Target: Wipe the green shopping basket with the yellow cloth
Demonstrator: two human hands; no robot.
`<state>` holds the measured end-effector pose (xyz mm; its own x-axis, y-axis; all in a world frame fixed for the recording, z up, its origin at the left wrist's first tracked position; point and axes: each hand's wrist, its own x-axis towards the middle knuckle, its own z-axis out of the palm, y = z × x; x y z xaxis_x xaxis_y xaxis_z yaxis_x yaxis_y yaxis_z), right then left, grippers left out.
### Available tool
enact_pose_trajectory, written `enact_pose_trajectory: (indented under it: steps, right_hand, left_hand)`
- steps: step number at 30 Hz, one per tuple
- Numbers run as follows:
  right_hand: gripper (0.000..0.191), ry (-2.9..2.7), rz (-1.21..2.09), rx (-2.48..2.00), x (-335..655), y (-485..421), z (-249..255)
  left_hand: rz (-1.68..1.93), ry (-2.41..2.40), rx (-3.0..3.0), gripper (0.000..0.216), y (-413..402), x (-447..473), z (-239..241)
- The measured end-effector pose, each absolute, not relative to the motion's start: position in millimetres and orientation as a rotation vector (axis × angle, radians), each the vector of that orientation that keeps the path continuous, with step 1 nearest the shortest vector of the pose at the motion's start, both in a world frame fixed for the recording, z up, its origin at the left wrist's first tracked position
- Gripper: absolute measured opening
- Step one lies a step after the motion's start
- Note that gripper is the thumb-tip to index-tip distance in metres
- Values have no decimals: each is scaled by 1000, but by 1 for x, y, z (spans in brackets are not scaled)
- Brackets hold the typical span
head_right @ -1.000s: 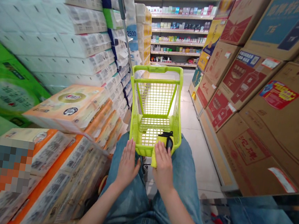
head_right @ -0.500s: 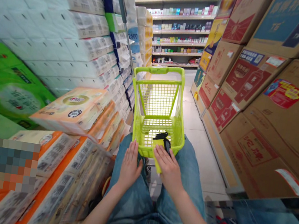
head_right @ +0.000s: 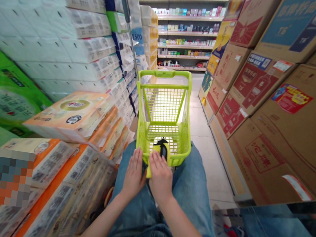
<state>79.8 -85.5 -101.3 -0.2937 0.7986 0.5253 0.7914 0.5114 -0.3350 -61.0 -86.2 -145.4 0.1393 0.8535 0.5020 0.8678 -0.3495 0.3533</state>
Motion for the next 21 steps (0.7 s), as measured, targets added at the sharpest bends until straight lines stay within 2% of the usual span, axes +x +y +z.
enact_pose_trajectory:
  steps: [4, 10, 13, 17, 21]
  right_hand:
    - [73, -2141, 79, -1227, 51, -84, -97]
    - [88, -2247, 78, -1105, 101, -88, -99]
    - [91, -2197, 31, -1180, 147, -88, -103]
    - [85, -2085, -38, -1324, 197, -82, -108]
    - [84, -1978, -68, -1429, 191, -85, -111]
  left_hand:
    - [-1012, -1793, -2340, 82, -87, -64, -147]
    - [-972, -1786, -2354, 82, -88, -63, -143]
    - [-958, -1792, -2340, 82, -87, -61, -142]
    - [-954, -1797, -2331, 84, -86, -59, -143]
    - [-974, -1791, -2344, 83, -86, -60, -143]
